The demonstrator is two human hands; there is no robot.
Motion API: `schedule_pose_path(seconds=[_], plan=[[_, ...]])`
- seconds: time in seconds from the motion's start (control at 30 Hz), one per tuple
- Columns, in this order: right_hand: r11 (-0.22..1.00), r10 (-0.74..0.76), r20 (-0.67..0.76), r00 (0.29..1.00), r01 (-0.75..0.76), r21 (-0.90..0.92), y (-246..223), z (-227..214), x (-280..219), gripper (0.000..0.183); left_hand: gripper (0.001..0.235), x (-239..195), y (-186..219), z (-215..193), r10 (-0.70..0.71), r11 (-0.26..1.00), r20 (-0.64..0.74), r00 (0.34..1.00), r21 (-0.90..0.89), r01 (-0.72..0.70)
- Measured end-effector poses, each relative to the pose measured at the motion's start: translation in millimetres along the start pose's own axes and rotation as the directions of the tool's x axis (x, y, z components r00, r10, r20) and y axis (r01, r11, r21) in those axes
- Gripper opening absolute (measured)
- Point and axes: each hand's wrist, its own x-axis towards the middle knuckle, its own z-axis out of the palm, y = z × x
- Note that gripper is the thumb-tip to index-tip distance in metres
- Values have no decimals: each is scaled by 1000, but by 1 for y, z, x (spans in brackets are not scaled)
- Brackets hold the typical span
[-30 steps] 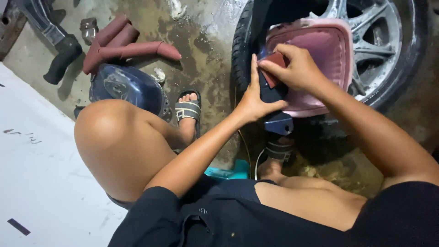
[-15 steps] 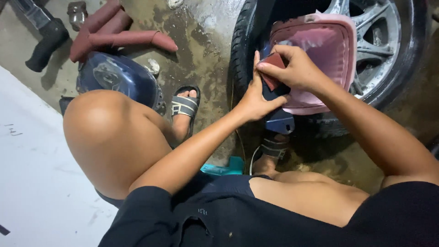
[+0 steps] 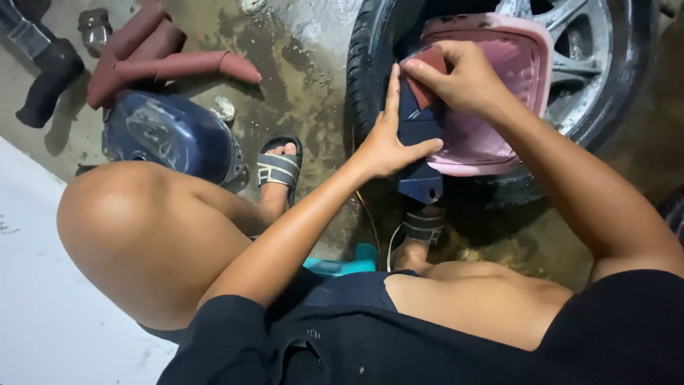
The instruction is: The person sits on the floor and sands a black motorcycle part using a sanding block. They hold the part with one hand and rub the sanding block over its surface repeatedly.
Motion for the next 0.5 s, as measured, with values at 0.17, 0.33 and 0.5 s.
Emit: schedule_pose_path(seconds=[0.17,0.33,0.5], plan=[[957,-104,-94,990,74,-280,0,-44,-25,39,125,5,14,-8,-65,998,50,997,20,64],[602,-454,-44,890,270,-751,73,-86,-41,61,130,23,0,-19,48,997,120,992,-66,-40],[858,-439,-284,853,303,-415,104,-69,-61,60,128,38,-2,-32,-12,999,230,973,-30,19]])
